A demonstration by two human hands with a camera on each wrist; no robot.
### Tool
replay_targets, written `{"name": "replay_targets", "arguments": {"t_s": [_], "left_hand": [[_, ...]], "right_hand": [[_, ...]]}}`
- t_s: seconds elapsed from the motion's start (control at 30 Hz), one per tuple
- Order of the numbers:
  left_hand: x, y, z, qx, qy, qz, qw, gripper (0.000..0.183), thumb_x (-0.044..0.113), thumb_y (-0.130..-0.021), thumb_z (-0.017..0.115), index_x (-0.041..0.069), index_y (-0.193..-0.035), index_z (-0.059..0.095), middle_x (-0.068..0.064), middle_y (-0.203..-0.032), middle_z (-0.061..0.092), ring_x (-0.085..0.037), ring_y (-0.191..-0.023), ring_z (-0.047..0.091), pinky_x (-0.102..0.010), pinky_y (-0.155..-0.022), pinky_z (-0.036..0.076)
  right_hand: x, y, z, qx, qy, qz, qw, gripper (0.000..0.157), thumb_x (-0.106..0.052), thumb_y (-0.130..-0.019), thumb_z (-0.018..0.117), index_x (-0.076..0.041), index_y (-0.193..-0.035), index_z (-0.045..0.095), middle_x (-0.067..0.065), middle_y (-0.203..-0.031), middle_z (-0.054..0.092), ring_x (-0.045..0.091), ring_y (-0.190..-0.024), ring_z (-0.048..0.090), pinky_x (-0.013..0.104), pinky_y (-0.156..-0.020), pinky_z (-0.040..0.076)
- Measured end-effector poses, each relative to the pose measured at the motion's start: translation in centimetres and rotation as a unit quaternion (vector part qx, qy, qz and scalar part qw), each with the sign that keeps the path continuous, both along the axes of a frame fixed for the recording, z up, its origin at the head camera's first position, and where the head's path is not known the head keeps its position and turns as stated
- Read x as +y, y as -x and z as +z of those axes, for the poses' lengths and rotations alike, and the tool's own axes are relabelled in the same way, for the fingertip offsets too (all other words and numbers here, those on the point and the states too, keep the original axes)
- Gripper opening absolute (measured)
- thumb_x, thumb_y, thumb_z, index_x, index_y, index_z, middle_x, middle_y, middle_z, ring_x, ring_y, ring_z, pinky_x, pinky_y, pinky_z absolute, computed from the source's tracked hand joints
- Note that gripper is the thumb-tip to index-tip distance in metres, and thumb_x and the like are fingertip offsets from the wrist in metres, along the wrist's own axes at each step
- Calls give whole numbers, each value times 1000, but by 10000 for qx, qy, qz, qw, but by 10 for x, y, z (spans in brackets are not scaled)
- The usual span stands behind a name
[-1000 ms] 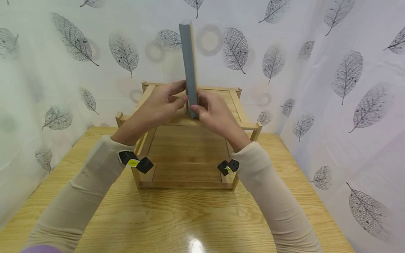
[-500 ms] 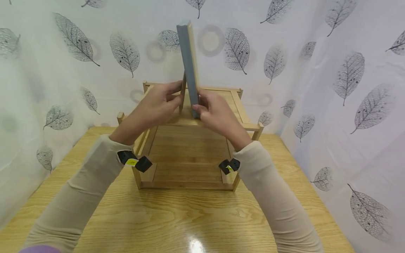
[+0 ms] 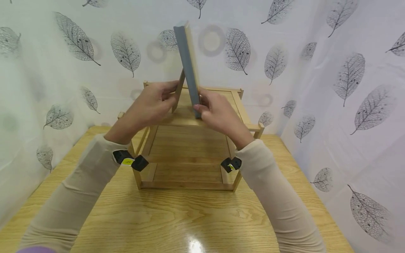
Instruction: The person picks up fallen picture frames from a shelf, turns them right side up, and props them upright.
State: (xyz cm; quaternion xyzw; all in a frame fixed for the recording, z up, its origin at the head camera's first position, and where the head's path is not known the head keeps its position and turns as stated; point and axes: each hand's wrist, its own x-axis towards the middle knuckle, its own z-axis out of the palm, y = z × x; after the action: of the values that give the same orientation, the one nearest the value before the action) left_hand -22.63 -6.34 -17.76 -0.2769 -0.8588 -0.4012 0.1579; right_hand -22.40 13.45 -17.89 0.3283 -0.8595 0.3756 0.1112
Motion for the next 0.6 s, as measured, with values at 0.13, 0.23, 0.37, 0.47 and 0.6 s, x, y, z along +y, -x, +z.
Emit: {"name": "replay_targets", "arguments": {"t_s": [0.13,0.23,0.37,0.47,0.6], "left_hand": [[-3,0,-1,105,217,222,9995,35,4,-91,49,3,-126,57,-11,-129,58,-23,-117,56,-28,-98,46],[-6,-1,-1,55,253,276,9993,31,5,-93,48,4,-123,58,-12,-129,58,-23,-117,56,-29,-97,47],[-8,-3,-1,60,302,240,9992,28,5,-95,46,3,-120,59,-13,-128,58,-25,-118,55,-33,-97,47],[-10,-5,-1,125,409,242,9988,26,6,-96,46,3,-118,59,-13,-120,62,-25,-114,58,-35,-94,49],[-11,-6,-1,247,611,360,9972,25,7,-97,45,4,-117,58,-11,-95,63,-23,-86,59,-34,-73,51]], "right_hand": [[0,1,0,96,-157,-29,9998,26,6,-88,54,-1,-113,59,16,-105,66,18,-94,62,32,-81,51],[0,1,1,51,-164,1,9999,22,7,-88,54,1,-108,59,17,-103,65,18,-94,62,31,-80,53],[-1,1,1,-89,-150,-30,9998,22,7,-88,54,2,-109,59,18,-104,64,20,-99,63,29,-80,54],[-1,1,2,-187,-137,-22,9997,21,7,-89,53,3,-108,59,19,-105,63,23,-102,63,29,-80,54],[-2,0,4,-212,-200,-17,9996,16,6,-89,53,4,-104,59,19,-104,63,24,-103,63,31,-80,55]]}}
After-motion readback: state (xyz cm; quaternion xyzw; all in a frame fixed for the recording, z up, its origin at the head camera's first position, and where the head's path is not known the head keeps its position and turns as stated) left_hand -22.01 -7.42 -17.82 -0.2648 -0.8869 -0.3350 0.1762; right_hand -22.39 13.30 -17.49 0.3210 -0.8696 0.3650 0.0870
